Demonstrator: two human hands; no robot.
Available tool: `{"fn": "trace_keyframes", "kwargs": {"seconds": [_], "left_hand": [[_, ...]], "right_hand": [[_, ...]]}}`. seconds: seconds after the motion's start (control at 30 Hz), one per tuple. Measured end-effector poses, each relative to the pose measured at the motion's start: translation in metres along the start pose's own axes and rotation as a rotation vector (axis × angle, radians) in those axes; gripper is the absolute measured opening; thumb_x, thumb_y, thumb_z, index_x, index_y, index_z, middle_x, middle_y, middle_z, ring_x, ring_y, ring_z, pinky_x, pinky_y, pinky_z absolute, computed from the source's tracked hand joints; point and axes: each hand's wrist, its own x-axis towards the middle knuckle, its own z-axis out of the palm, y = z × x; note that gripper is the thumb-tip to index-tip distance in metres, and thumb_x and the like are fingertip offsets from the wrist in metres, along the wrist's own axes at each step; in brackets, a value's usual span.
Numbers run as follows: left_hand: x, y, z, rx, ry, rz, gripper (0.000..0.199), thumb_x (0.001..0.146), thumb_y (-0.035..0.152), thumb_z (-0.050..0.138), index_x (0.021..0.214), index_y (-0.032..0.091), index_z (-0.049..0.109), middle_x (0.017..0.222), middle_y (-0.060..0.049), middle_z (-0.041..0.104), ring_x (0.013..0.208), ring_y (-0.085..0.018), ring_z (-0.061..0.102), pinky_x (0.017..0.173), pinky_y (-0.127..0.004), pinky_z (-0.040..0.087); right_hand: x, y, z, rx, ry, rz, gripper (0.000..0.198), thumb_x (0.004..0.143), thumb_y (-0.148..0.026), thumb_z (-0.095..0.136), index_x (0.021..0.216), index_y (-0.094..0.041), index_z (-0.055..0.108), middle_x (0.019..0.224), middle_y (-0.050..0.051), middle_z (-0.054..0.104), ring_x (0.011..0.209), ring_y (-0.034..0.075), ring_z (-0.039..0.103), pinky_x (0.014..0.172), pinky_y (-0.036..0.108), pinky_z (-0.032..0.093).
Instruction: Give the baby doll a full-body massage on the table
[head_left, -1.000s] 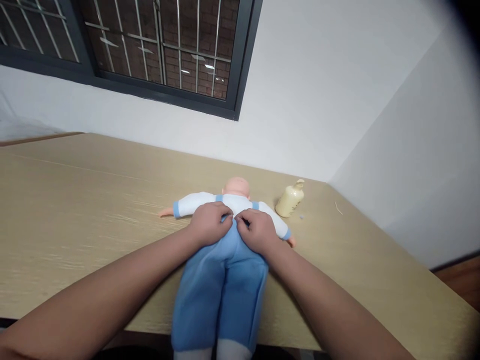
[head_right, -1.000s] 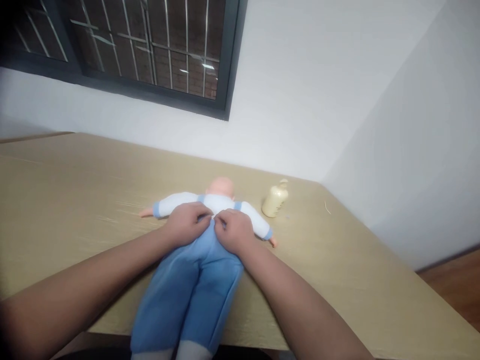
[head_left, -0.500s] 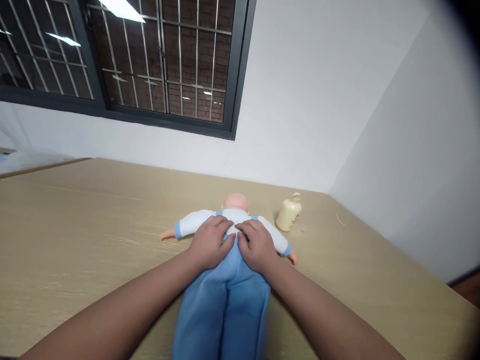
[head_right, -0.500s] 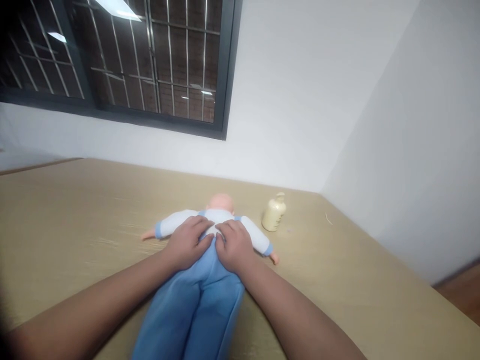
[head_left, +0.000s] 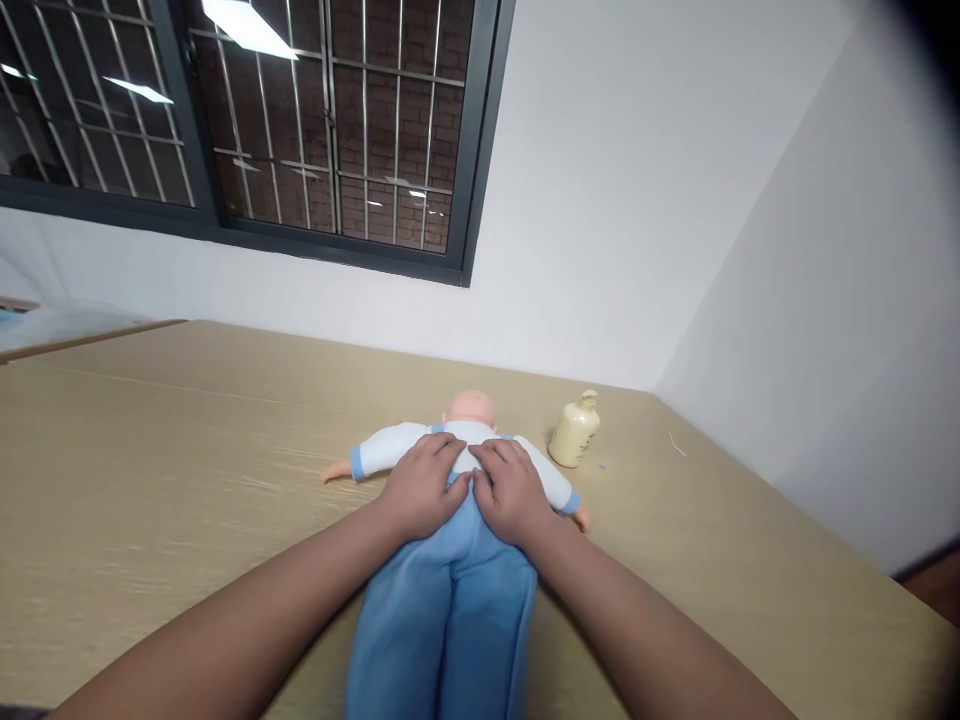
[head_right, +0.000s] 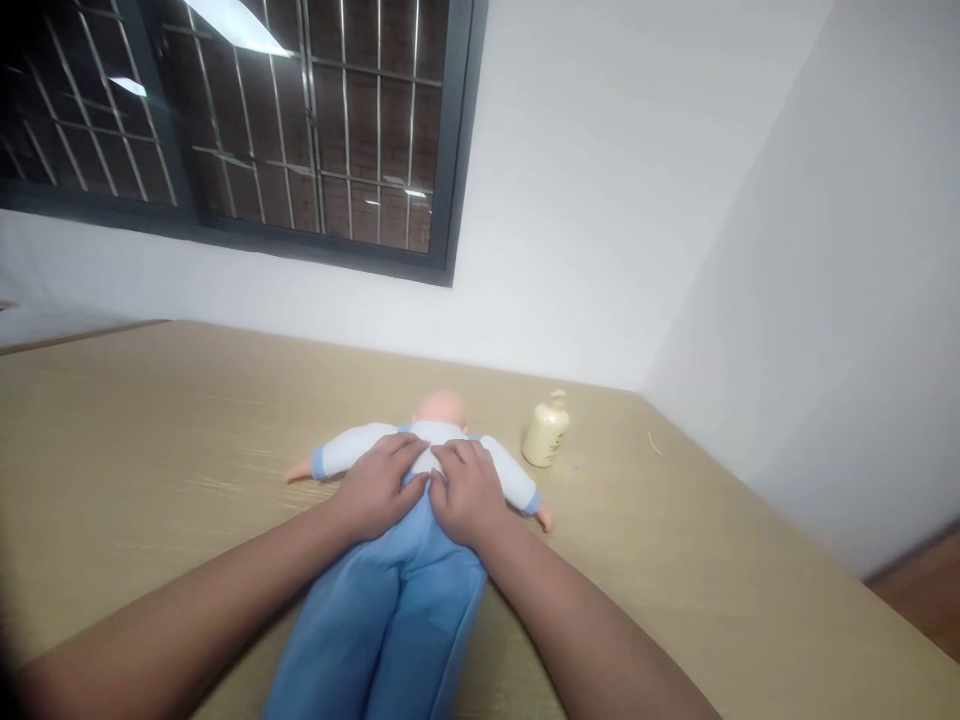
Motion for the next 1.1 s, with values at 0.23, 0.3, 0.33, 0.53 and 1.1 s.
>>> {"fn": "trace_keyframes", "kwargs": {"seconds": [0.23, 0.3, 0.33, 0.53, 1.1], "left_hand": [[0.006, -0.001, -0.003, 0.0, -0.093, 0.004, 0.03, 0.093, 0.032, 0.052, 0.116, 0.018, 0.066, 0.108, -0.011, 0.067, 0.105, -0.029, 0.06, 0.095, -0.046, 0.048], [0.003, -0.001, 0.0, 0.02, -0.051, 0.022, 0.036, 0.094, 0.033, 0.051, 0.123, 0.016, 0.063, 0.12, -0.014, 0.064, 0.115, -0.031, 0.057, 0.103, -0.049, 0.044], [0.002, -0.001, 0.001, 0.028, -0.034, 0.03, 0.039, 0.094, 0.033, 0.05, 0.128, 0.015, 0.06, 0.127, -0.016, 0.062, 0.121, -0.032, 0.055, 0.107, -0.05, 0.041], [0.006, -0.005, 0.001, 0.012, -0.097, 0.03, 0.041, 0.096, 0.036, 0.048, 0.129, 0.015, 0.06, 0.125, -0.015, 0.063, 0.12, -0.031, 0.056, 0.106, -0.047, 0.042], [0.011, -0.009, 0.003, 0.011, -0.151, -0.003, 0.037, 0.094, 0.044, 0.051, 0.117, 0.017, 0.063, 0.116, -0.014, 0.065, 0.115, -0.031, 0.058, 0.103, -0.05, 0.042]], "right_hand": [[0.005, 0.002, 0.0, -0.006, -0.094, 0.02, 0.032, 0.093, -0.024, 0.05, 0.119, -0.018, 0.067, 0.108, 0.01, 0.066, 0.103, 0.027, 0.056, 0.097, 0.044, 0.044], [0.001, 0.001, 0.001, -0.026, -0.056, 0.011, 0.038, 0.093, -0.025, 0.049, 0.128, -0.017, 0.062, 0.117, 0.013, 0.063, 0.111, 0.029, 0.053, 0.102, 0.046, 0.041], [0.0, 0.001, 0.001, -0.037, -0.044, 0.008, 0.042, 0.094, -0.025, 0.048, 0.133, -0.016, 0.06, 0.122, 0.014, 0.06, 0.115, 0.029, 0.051, 0.105, 0.048, 0.039], [0.004, 0.005, 0.002, -0.038, -0.126, 0.044, 0.042, 0.094, -0.028, 0.05, 0.133, -0.015, 0.06, 0.123, 0.014, 0.06, 0.115, 0.029, 0.05, 0.106, 0.047, 0.038], [0.004, 0.016, 0.001, -0.037, -0.22, 0.072, 0.039, 0.096, -0.038, 0.051, 0.129, -0.02, 0.059, 0.118, 0.011, 0.061, 0.113, 0.027, 0.053, 0.103, 0.045, 0.04]]}}
